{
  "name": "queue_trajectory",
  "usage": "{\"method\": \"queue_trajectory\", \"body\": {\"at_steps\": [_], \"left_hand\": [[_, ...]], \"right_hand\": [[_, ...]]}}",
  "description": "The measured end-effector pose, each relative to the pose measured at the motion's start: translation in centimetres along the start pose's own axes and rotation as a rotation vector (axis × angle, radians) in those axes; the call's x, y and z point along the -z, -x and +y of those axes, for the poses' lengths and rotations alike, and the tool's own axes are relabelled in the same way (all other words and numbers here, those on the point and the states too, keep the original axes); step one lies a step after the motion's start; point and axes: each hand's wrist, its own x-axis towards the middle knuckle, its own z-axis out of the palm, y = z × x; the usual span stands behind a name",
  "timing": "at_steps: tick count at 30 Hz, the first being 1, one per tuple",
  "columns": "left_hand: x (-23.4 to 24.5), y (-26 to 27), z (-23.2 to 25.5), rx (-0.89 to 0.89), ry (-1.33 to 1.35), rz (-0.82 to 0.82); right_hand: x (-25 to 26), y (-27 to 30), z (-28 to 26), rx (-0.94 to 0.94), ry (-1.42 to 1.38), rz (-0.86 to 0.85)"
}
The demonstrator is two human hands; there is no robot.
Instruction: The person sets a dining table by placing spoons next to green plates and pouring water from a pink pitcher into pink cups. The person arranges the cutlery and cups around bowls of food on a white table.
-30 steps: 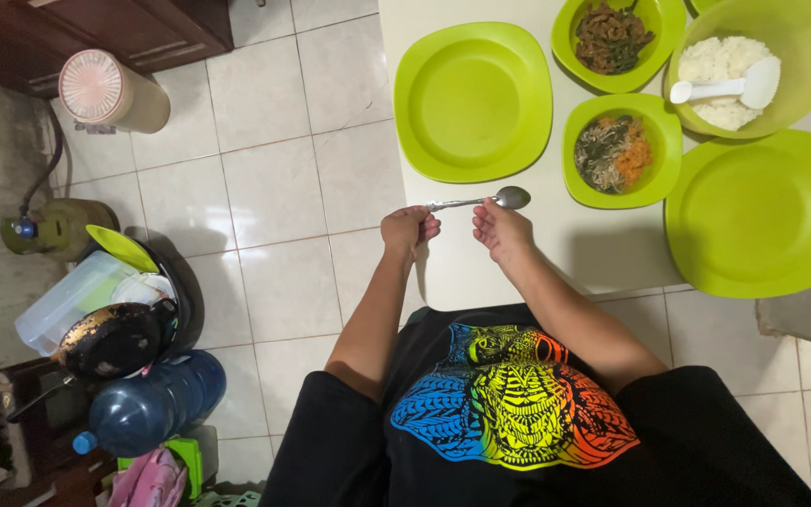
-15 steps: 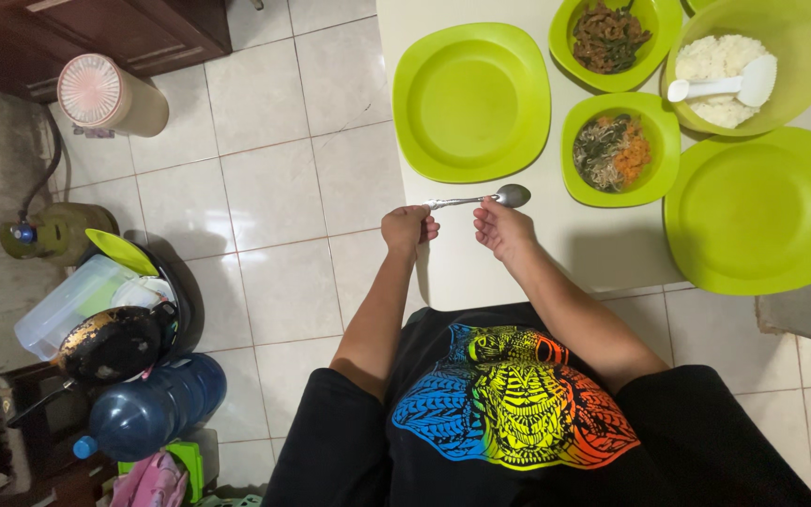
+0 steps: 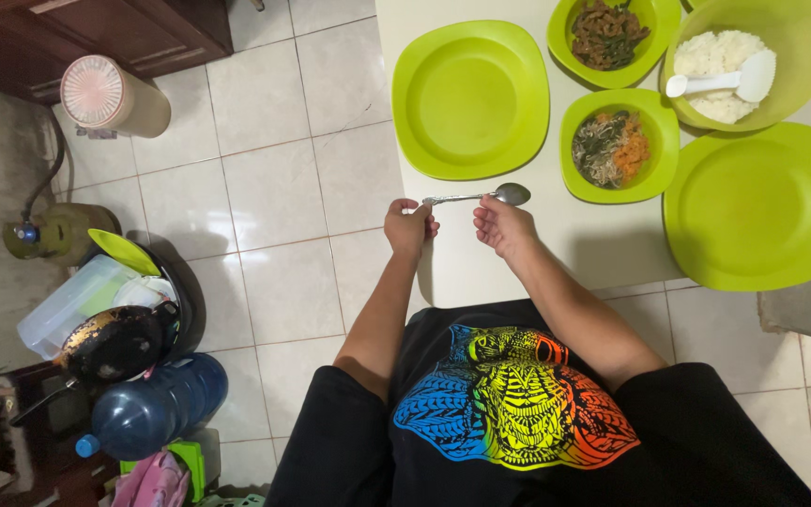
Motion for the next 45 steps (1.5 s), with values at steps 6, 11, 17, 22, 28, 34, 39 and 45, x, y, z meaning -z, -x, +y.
{"method": "queue_trajectory", "body": {"at_steps": [6, 11, 17, 22, 28, 34, 39, 45], "left_hand": [[-0.1, 1.3, -0.4, -0.235, -0.328, -0.032], [-0.2, 0.1, -1.4, -0.232, -0.367, -0.024], [0.0, 0.0, -1.4, -0.215, -0.388, -0.029], [-0.1, -0.1, -1.4, -0.229, -0.38, -0.026], [0.0, 0.1, -1.3, -0.193, -0.333, -0.047], [0.0, 0.0, -1.4, -0.242, -0.361, -0.041], [0.0, 0.5, -1.0, -0.231, -0.386, -0.026], [-0.1, -0.4, -3.4, -0.341, -0.341, 0.049]], "right_hand": [[0.3, -0.6, 0.1, -0.005, 0.06, -0.007], [0.7, -1.0, 0.3, -0.003, 0.085, -0.012], [0.9, -1.3, 0.5, 0.006, 0.084, -0.021], [0.7, -1.1, 0.4, 0.01, 0.09, -0.017], [0.7, -0.4, 0.4, 0.027, 0.089, -0.027], [1.1, -0.8, 0.6, 0.025, 0.083, -0.039], [1.9, -1.5, 1.2, 0.028, 0.088, -0.056], [4.9, -1.9, 3.0, 0.006, 0.145, -0.106]]}}
